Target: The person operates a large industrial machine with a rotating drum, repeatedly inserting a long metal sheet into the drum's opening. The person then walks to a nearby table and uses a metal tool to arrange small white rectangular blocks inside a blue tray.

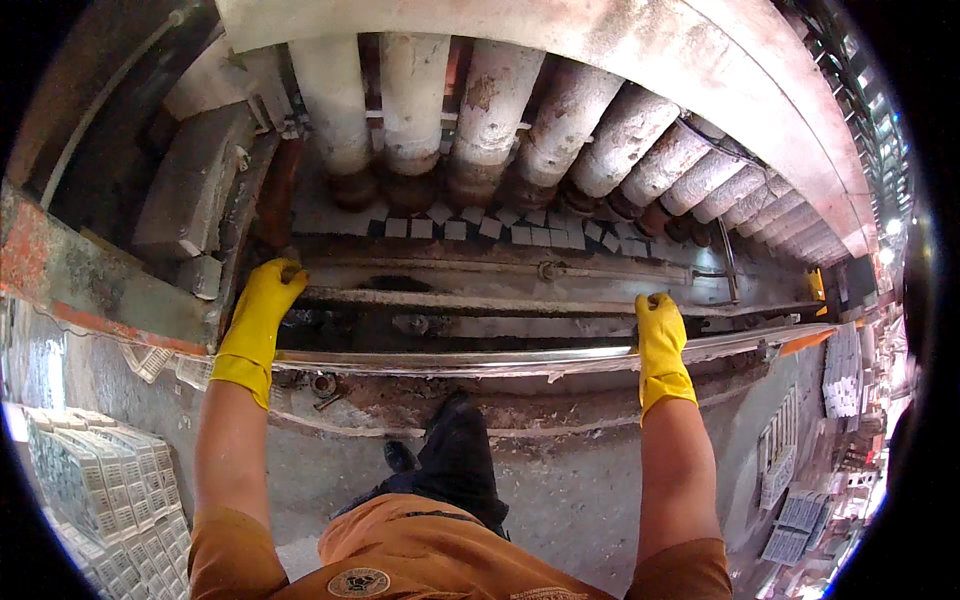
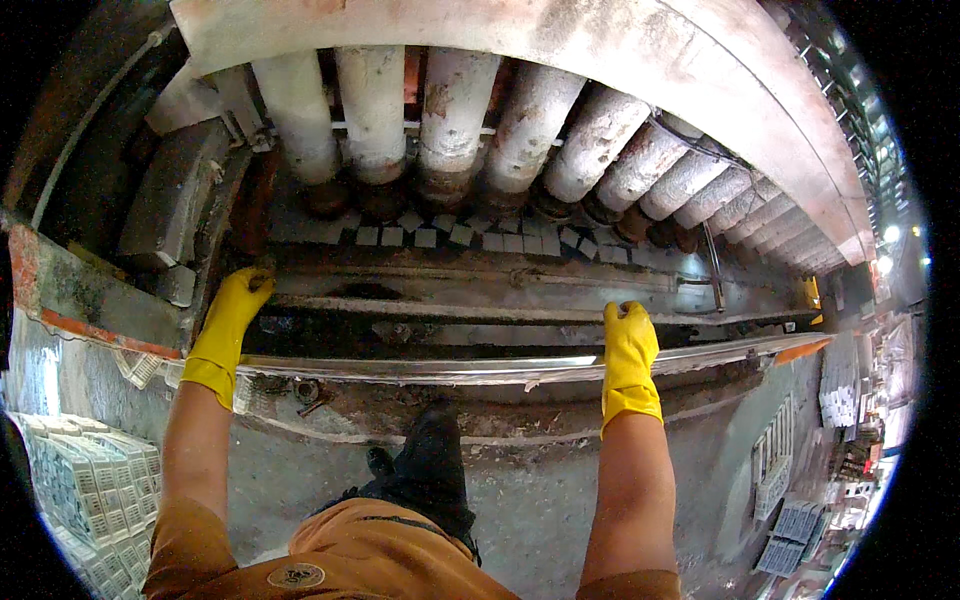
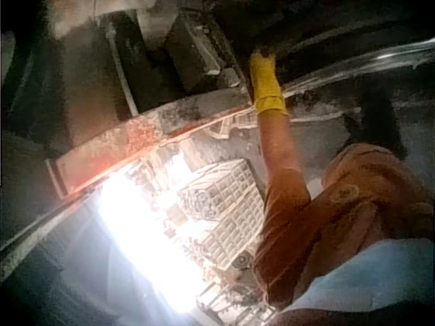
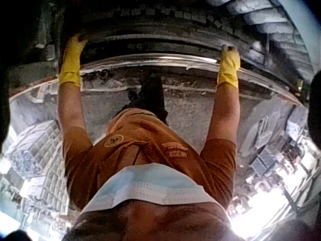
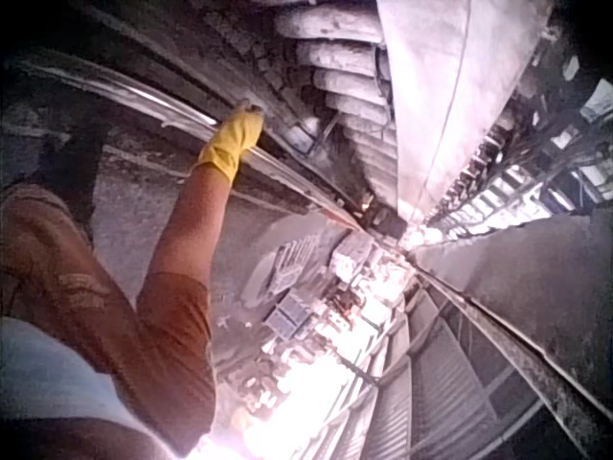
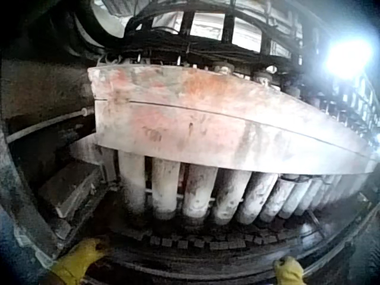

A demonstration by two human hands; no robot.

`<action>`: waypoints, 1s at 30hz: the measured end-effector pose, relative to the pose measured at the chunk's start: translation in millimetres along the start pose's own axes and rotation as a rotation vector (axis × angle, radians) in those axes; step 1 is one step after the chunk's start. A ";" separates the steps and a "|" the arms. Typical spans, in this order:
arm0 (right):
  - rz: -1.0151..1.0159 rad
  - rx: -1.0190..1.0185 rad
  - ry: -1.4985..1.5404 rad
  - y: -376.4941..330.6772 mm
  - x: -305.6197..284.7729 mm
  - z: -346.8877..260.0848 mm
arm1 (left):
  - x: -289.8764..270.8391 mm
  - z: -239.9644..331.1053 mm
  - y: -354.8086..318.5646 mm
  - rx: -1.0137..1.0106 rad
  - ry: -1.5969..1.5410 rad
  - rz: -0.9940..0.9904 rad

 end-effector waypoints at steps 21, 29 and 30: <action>0.016 0.025 0.043 -37.8 3.7 21.3 | 17.7 -8.0 -37.1 0.001 -0.051 0.005; 0.010 0.053 0.043 -54.9 11.5 41.9 | 28.2 -11.5 -63.6 -0.013 -0.064 0.014; -0.004 0.060 0.066 -57.4 12.7 44.6 | 30.8 -17.3 -65.4 -0.007 -0.076 0.015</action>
Point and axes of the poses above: each hand's wrist, its own y-axis towards the middle knuckle, its own x-axis out of the palm, z = x × y, the point moved 4 cm from there along y, towards the middle knuckle, and after that the axes turned 15 degrees about -z, right-handed, at the moved point
